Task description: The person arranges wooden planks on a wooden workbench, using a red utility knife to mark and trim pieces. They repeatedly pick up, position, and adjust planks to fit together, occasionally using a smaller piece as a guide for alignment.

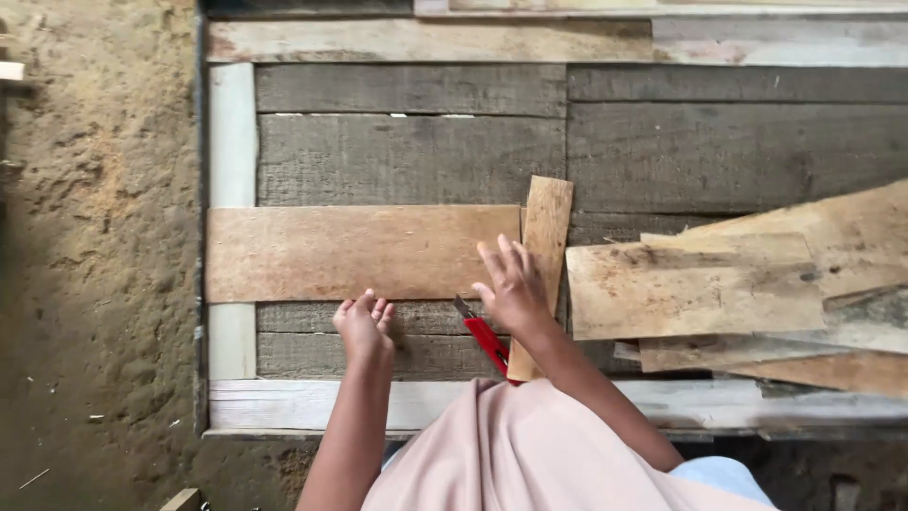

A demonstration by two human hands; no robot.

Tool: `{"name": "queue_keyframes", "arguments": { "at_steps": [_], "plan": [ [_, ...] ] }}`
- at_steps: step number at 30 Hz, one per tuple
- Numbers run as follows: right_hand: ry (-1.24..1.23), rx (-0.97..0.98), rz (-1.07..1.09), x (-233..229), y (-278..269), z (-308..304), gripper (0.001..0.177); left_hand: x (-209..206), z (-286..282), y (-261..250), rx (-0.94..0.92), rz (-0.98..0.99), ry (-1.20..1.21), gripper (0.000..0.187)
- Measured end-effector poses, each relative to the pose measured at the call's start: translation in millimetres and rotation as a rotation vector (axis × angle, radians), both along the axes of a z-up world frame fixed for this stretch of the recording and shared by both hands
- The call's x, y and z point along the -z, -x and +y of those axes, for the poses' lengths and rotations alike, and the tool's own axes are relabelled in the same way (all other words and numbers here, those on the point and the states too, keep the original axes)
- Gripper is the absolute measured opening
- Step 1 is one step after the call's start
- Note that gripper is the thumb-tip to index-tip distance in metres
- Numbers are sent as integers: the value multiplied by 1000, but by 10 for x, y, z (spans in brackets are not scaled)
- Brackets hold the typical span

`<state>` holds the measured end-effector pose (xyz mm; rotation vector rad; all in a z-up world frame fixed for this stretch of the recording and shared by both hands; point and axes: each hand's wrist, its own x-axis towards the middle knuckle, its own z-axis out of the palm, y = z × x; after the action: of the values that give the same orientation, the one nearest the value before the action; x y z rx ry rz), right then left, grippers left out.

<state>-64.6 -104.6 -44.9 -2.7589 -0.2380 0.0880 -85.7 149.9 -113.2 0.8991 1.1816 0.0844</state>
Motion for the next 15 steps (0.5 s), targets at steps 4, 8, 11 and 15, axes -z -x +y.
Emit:
{"name": "queue_keyframes", "arguments": {
  "at_steps": [4,8,11,15],
  "plan": [
    [127,-31,117,40,-1,85,69,162,85,-110,-51,1,34,67],
    [184,-32,77,210,18,-25,61,173,104,-153,7,115,2,37],
    [171,-18,112,144,-10,-45,57,-189,19,-246,-62,96,38,45],
    [38,16,163,130,11,-108,58,-423,-84,-393,-110,-108,65,62]
  ]
}}
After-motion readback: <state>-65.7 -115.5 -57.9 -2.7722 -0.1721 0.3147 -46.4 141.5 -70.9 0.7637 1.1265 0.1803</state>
